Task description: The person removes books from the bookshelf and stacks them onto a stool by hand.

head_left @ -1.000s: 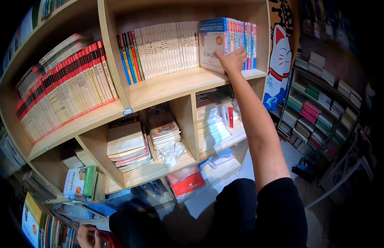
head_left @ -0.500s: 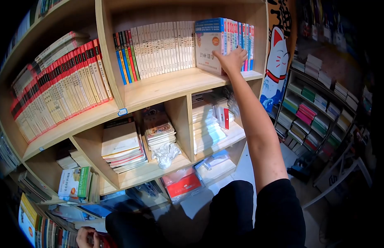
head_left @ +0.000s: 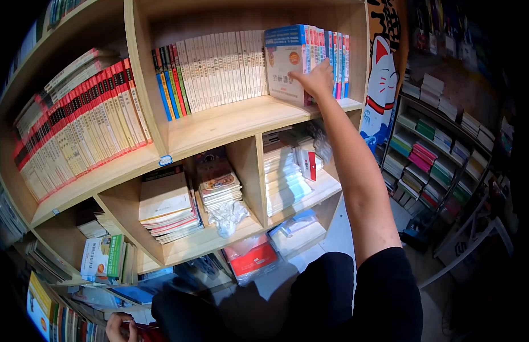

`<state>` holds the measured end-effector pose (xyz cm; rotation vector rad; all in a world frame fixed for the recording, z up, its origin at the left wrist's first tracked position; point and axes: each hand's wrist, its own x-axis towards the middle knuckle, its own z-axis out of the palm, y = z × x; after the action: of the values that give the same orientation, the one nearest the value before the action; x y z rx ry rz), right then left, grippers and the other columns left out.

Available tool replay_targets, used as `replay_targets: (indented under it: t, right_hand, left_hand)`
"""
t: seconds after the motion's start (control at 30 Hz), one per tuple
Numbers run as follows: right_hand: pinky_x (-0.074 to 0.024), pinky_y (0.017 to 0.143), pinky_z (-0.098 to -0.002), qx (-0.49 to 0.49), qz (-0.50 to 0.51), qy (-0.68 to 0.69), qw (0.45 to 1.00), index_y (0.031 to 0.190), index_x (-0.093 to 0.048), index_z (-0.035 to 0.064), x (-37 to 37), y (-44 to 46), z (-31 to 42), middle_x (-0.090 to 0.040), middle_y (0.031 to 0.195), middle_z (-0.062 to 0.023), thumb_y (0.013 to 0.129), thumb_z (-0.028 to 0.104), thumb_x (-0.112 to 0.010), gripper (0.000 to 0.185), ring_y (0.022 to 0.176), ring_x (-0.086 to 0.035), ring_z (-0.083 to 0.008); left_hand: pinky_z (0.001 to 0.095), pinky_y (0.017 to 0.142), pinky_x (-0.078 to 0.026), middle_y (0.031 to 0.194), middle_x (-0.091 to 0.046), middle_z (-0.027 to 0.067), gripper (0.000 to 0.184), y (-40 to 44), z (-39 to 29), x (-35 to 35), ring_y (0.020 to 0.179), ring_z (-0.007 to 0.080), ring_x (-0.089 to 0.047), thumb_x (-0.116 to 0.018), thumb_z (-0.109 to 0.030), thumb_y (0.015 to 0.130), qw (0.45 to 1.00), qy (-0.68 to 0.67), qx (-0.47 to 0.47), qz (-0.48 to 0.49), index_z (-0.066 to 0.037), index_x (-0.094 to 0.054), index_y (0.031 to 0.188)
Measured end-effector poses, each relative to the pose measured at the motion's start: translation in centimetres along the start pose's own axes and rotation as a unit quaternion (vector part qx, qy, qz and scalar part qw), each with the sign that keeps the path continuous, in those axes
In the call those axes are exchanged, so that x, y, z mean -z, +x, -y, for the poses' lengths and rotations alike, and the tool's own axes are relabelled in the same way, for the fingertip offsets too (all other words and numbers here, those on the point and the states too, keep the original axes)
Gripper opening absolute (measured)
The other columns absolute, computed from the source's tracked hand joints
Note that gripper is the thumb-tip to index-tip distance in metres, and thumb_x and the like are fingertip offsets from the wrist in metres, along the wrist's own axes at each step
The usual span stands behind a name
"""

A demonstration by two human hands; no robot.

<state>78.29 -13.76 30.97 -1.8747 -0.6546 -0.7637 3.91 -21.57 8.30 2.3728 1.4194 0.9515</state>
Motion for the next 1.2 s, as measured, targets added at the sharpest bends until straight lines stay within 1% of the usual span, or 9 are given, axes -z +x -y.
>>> replay_targets:
  t: [0.27, 0.43, 0.5, 0.57, 0.7, 0.77, 0.8, 0.87, 1.2]
  right_hand:
    - [-0.0435, 0.109, -0.0472, -0.020, 0.026, 0.014, 0.999, 0.151, -0.025, -0.0111, 1.5, -0.7, 1.9, -0.051, 0.137, -0.0295, 0.059, 0.054, -0.089, 0.129, 0.128, -0.053, -0.0424]
    - [-0.0380, 0.111, -0.0510, -0.056, -0.034, -0.042, 0.997, 0.152, -0.025, -0.0102, 1.3, -3.4, 5.4, -0.048, 0.138, -0.0293, 0.062, 0.050, -0.087, 0.124, 0.127, -0.049, -0.0438]
    - [-0.0344, 0.114, -0.0506, -0.065, -0.015, -0.021, 0.998, 0.153, -0.022, -0.0111, 0.9, -3.4, 5.1, -0.045, 0.140, -0.0304, 0.063, 0.050, -0.086, 0.126, 0.131, -0.044, -0.0435]
    - [-0.0307, 0.116, -0.0504, -0.030, -0.057, 0.024, 0.998, 0.153, -0.020, -0.0126, -0.4, -3.2, 4.0, -0.044, 0.141, -0.0314, 0.064, 0.052, -0.084, 0.128, 0.132, -0.042, -0.0437]
    - [-0.0224, 0.121, -0.0508, 0.021, -0.066, 0.003, 0.998, 0.154, -0.019, -0.0144, -0.8, -4.0, 2.5, -0.037, 0.149, -0.0350, 0.067, 0.057, -0.081, 0.128, 0.142, -0.033, -0.0461]
    - [-0.0145, 0.124, -0.0518, 0.127, -0.158, -0.095, 0.974, 0.154, -0.020, -0.0150, -1.7, -4.2, 1.6, -0.027, 0.158, -0.0364, 0.072, 0.062, -0.076, 0.125, 0.150, -0.022, -0.0467]
    - [-0.0145, 0.124, -0.0518, 0.127, -0.158, -0.095, 0.975, 0.154, -0.020, -0.0150, -1.3, -4.5, 1.6, -0.027, 0.158, -0.0364, 0.072, 0.062, -0.076, 0.125, 0.150, -0.022, -0.0467]
    - [-0.0110, 0.126, -0.0528, 0.191, -0.150, -0.146, 0.959, 0.155, -0.020, -0.0151, -0.4, -4.9, 1.5, -0.021, 0.162, -0.0356, 0.077, 0.064, -0.072, 0.122, 0.154, -0.014, -0.0459]
    - [-0.0102, 0.126, -0.0534, 0.193, -0.146, -0.152, 0.958, 0.154, -0.020, -0.0151, -0.5, -5.1, 1.4, -0.021, 0.163, -0.0334, 0.079, 0.063, -0.071, 0.120, 0.154, -0.015, -0.0458]
  left_hand:
    - [0.0345, 0.062, -0.046, 0.080, -0.064, 0.0130, 0.017, -0.5, 0.7, -0.2, 0.066, 0.0223, -0.056, -0.066, -0.016, 0.094, 1.000, 0.012, 0.021, 0.001, -0.002, -0.072, 0.102]
    - [0.0352, 0.062, -0.044, 0.079, -0.063, 0.0128, 0.016, -1.2, 1.3, -0.5, 0.065, 0.0210, -0.052, -0.067, -0.014, 0.093, 0.999, 0.005, 0.048, -0.004, -0.002, -0.072, 0.103]
    - [0.0355, 0.062, -0.044, 0.079, -0.063, 0.0128, 0.016, -1.2, 1.5, -0.5, 0.065, 0.0206, -0.051, -0.067, -0.013, 0.093, 0.997, 0.000, 0.073, 0.008, -0.002, -0.072, 0.103]
    - [0.0352, 0.062, -0.043, 0.078, -0.063, 0.0125, 0.016, -1.1, 1.8, -0.7, 0.065, 0.0199, -0.049, -0.067, -0.012, 0.092, 0.999, 0.005, 0.038, -0.003, -0.002, -0.072, 0.103]
    - [0.0350, 0.062, -0.043, 0.079, -0.063, 0.0123, 0.016, -1.1, 2.0, -1.0, 0.065, 0.0200, -0.050, -0.067, -0.012, 0.092, 0.999, -0.001, 0.042, -0.007, -0.002, -0.072, 0.104]
    - [0.0352, 0.062, -0.043, 0.078, -0.062, 0.0119, 0.015, -1.2, 2.1, -1.2, 0.065, 0.0199, -0.050, -0.067, -0.011, 0.092, 0.999, -0.013, 0.042, -0.014, -0.002, -0.071, 0.103]
    - [0.0352, 0.062, -0.043, 0.078, -0.062, 0.0119, 0.015, -1.3, 2.3, -1.2, 0.065, 0.0199, -0.050, -0.067, -0.011, 0.092, 0.999, -0.013, 0.042, -0.014, -0.002, -0.071, 0.103]
    - [0.0353, 0.062, -0.044, 0.077, -0.062, 0.0115, 0.015, -1.4, 2.7, -1.2, 0.064, 0.0195, -0.052, -0.067, -0.010, 0.092, 0.999, -0.002, 0.050, -0.003, -0.001, -0.071, 0.103]
    - [0.0338, 0.058, -0.042, 0.076, -0.061, 0.0111, 0.015, -1.0, 2.1, -1.2, 0.061, 0.0180, -0.051, -0.066, -0.008, 0.091, 0.999, -0.002, 0.037, -0.001, -0.001, -0.071, 0.103]
